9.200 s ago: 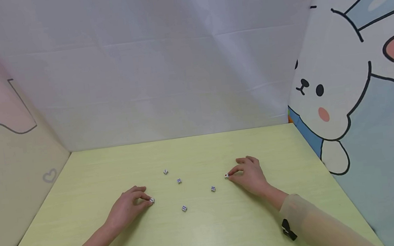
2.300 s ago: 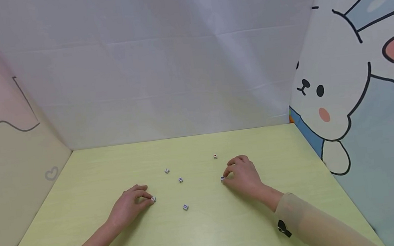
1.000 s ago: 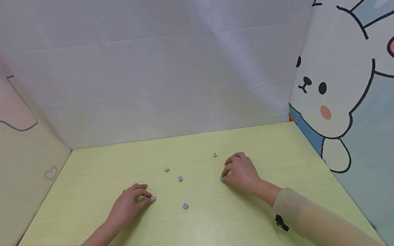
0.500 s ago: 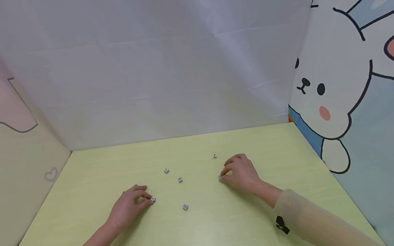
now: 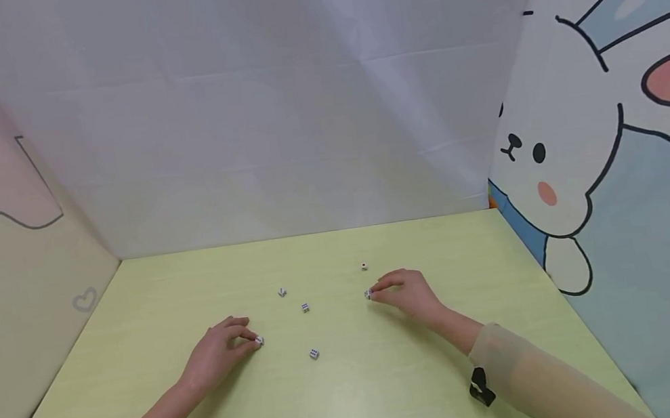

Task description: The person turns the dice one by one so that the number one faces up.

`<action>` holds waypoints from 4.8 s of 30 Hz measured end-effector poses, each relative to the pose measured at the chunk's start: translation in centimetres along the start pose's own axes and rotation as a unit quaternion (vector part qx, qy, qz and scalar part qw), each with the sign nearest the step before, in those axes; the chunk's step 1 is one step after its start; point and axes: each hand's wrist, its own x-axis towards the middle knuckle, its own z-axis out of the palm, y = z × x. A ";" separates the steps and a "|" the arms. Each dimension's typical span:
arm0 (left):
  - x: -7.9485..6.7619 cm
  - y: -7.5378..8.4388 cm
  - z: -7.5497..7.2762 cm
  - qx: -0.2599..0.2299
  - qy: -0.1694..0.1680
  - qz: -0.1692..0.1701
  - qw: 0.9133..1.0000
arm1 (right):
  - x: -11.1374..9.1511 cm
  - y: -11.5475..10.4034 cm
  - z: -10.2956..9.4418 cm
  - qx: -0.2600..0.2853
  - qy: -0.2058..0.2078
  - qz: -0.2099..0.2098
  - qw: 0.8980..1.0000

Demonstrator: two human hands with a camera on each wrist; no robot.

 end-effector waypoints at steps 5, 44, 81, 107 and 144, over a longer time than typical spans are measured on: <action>-0.1 -0.2 0.1 0.000 0.001 0.001 1.000 | -0.2 0.5 0.5 -0.074 -0.003 -0.031 0.997; -0.2 -0.6 0.8 -0.002 0.000 0.002 1.000 | -1.5 1.7 1.0 -0.154 0.014 -0.053 0.987; -0.2 -0.4 0.6 -0.003 -0.002 0.005 1.000 | -1.3 0.5 1.1 -0.263 0.040 -0.083 0.960; -0.2 -0.5 0.8 -0.001 0.000 -0.001 1.000 | -0.7 0.3 1.2 -0.285 0.020 -0.092 0.954; -0.3 -0.4 0.7 -0.005 -0.006 -0.007 1.000 | 0.4 -1.0 -0.2 0.040 0.022 0.025 0.999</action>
